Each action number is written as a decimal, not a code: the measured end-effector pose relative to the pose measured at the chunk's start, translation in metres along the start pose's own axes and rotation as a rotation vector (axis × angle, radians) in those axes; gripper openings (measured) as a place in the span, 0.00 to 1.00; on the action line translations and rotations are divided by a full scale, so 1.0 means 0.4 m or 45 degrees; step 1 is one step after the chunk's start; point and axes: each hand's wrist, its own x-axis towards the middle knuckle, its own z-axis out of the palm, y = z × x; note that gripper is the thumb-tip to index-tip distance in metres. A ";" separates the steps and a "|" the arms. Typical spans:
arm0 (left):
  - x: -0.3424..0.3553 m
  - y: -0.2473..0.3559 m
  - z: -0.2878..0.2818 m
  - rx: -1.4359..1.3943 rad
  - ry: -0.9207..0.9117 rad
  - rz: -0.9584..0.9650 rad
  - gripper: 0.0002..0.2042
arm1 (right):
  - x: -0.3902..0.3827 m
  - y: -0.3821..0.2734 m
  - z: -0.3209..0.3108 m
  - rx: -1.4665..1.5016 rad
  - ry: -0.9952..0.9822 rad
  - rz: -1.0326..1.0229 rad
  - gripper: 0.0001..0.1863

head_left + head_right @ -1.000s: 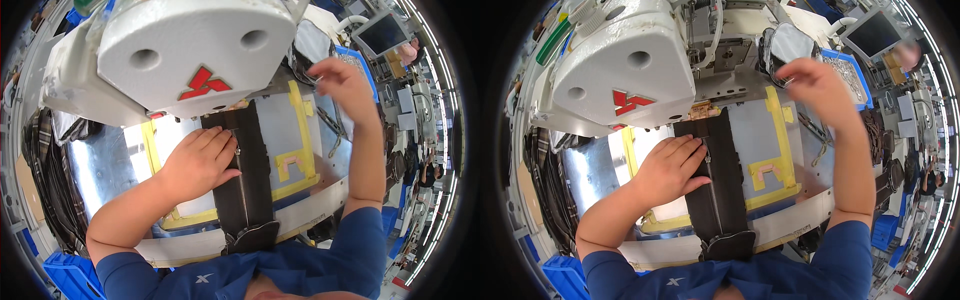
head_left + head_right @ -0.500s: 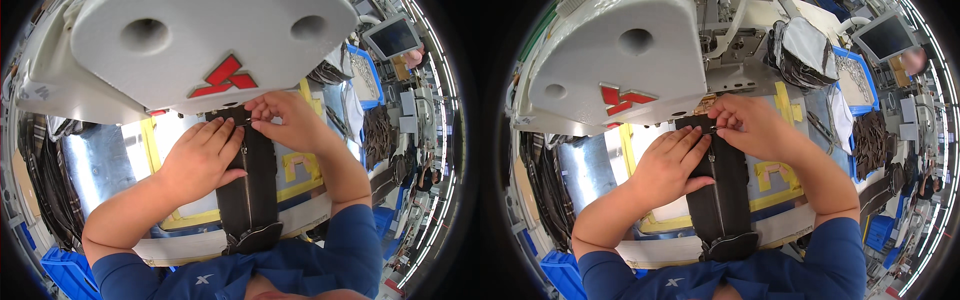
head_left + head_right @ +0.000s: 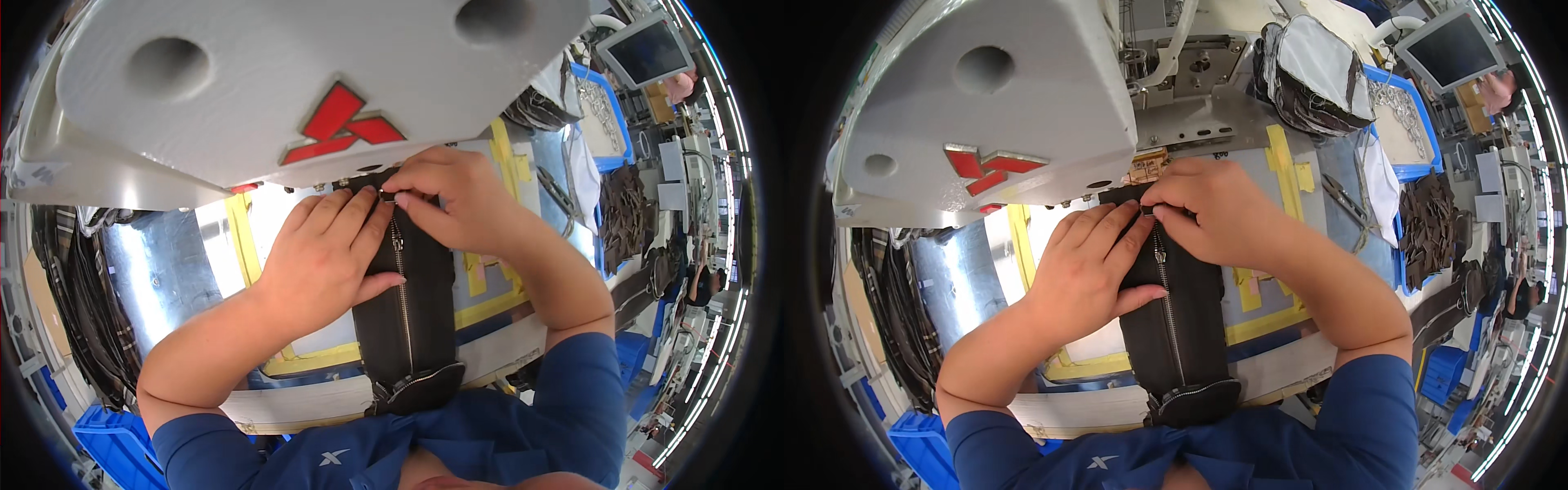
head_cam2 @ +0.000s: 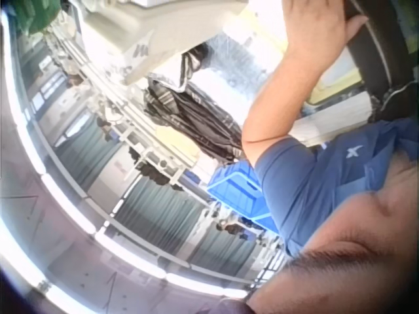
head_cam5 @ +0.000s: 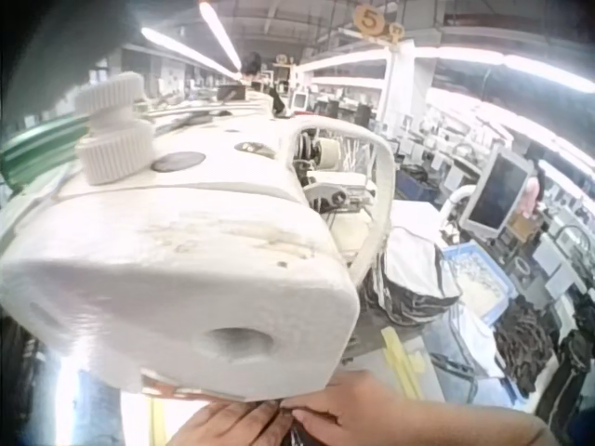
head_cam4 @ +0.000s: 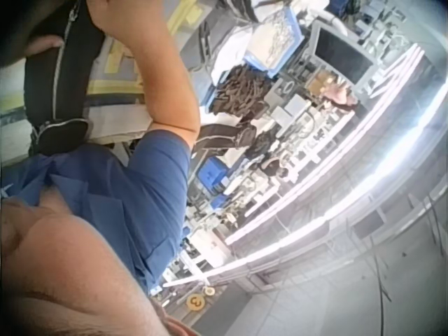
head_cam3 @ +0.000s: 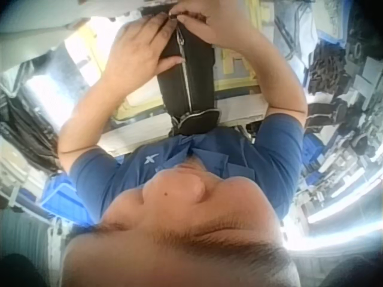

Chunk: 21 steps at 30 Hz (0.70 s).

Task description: The person operates an industrial sewing machine to stitch a zipper onto a black fabric pouch. They repeatedly align the zipper tape with the fabric edge, guide the material under the needle, and sew along the seam. The person handles multiple pouches, flipping them to access different sides and ensuring the zipper is securely attached.

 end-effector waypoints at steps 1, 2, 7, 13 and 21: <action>-0.001 0.000 0.000 -0.009 -0.023 -0.008 0.39 | -0.001 -0.003 0.000 -0.015 0.003 -0.007 0.10; -0.002 0.001 0.000 -0.018 -0.047 -0.016 0.39 | -0.002 0.000 0.003 -0.048 0.001 -0.028 0.09; -0.002 0.011 0.004 0.019 -0.060 0.004 0.39 | -0.001 0.005 0.011 -0.216 0.032 -0.041 0.07; 0.004 0.013 0.003 0.084 -0.070 -0.018 0.41 | 0.041 0.005 0.024 -0.206 0.012 0.146 0.08; 0.018 0.006 -0.013 0.019 -0.102 -0.089 0.41 | 0.013 -0.011 0.008 -0.209 -0.036 0.108 0.09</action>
